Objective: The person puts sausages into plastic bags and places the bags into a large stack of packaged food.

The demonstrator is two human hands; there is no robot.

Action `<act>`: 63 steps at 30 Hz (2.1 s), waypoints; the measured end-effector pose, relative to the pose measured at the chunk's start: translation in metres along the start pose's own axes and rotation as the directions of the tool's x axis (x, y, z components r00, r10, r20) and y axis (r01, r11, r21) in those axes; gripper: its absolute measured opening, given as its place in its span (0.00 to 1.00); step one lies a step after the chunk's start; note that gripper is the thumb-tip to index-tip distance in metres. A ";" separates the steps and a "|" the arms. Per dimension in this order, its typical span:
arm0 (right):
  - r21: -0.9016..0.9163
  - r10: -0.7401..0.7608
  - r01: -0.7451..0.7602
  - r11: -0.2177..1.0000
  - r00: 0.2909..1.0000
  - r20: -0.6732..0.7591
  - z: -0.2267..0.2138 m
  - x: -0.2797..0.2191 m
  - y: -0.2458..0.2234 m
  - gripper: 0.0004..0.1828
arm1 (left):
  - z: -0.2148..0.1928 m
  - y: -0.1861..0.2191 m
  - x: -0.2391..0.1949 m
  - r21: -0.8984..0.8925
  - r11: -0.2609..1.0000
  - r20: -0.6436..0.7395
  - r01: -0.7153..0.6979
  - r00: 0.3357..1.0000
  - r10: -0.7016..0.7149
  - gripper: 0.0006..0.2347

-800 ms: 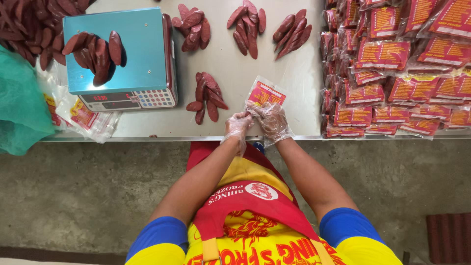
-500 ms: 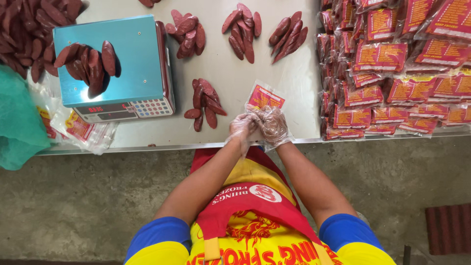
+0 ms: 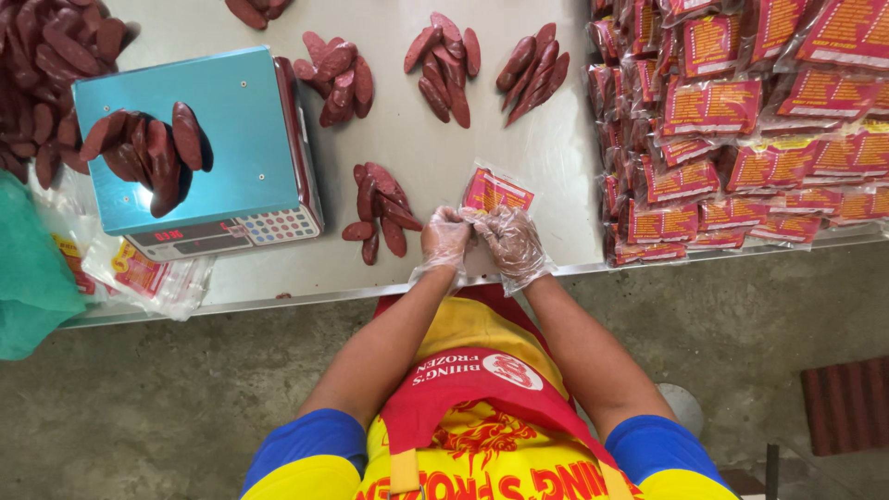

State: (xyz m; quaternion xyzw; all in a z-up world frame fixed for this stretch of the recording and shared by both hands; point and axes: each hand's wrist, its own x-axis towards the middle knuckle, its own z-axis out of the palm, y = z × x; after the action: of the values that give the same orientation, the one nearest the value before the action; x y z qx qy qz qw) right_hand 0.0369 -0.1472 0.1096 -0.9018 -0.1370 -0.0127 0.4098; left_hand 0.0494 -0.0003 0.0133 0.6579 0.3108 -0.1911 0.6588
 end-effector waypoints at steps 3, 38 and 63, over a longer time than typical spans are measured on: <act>-0.043 0.033 -0.032 0.999 0.999 0.026 0.001 -0.001 0.001 0.12 | -0.002 0.031 -0.017 0.628 0.750 -0.018 -0.207 0.960 0.280 0.06; -0.073 -0.036 0.021 0.997 0.976 -0.216 0.004 -0.010 0.023 0.27 | -0.023 0.019 -0.048 0.620 0.646 0.291 -0.444 0.896 0.337 0.15; -0.015 0.124 -0.124 0.992 0.992 0.004 -0.009 -0.011 0.013 0.29 | -0.118 0.096 -0.063 0.675 0.665 0.045 -0.318 0.918 0.393 0.08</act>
State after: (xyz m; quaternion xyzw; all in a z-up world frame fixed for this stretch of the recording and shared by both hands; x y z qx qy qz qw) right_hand 0.0304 -0.1650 0.1046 -0.9115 -0.0819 0.0141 0.4028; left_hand 0.0479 0.1118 0.1332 0.9069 0.1205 -0.1227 0.3848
